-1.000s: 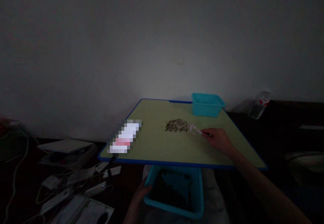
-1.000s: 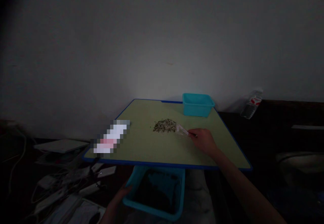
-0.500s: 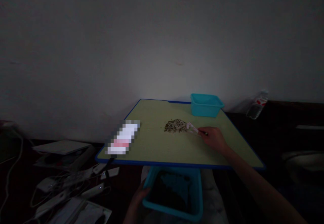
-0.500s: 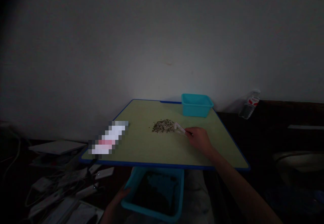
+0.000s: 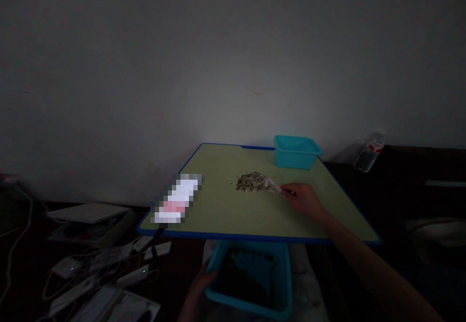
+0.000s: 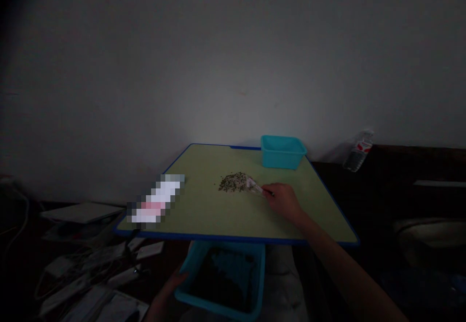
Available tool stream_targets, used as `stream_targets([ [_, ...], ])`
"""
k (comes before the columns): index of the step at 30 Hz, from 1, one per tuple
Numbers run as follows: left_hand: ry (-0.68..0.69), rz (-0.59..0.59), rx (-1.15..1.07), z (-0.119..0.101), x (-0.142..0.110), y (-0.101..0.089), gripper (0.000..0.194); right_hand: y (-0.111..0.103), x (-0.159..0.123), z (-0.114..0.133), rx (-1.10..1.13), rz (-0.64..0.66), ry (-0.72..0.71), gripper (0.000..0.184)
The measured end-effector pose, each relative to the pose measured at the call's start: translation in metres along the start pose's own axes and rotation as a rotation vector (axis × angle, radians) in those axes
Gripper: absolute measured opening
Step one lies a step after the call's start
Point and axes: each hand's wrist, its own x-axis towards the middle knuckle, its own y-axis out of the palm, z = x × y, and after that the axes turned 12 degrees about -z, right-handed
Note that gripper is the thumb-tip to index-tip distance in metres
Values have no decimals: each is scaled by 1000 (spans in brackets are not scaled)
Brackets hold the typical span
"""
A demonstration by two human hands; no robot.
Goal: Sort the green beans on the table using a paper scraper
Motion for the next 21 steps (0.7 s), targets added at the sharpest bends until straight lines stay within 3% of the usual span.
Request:
stream_targets([
  [4, -24, 33, -16, -4, 7, 4, 80, -1, 1, 4, -7, 2, 1, 29],
  [9, -86, 46, 20, 1, 31, -6, 108, -3, 0, 6, 0, 0, -32, 27],
  [11, -113, 71, 7, 7, 32, -9, 104, -3, 0, 6, -10, -1, -38, 27],
  [16, -91, 46, -175, 18, 10, -8, 60, 2, 2, 8, -1, -22, -54, 27],
  [21, -76, 22, -140, 19, 5, -8, 69, 4, 0, 12, 29, -21, -58, 28],
])
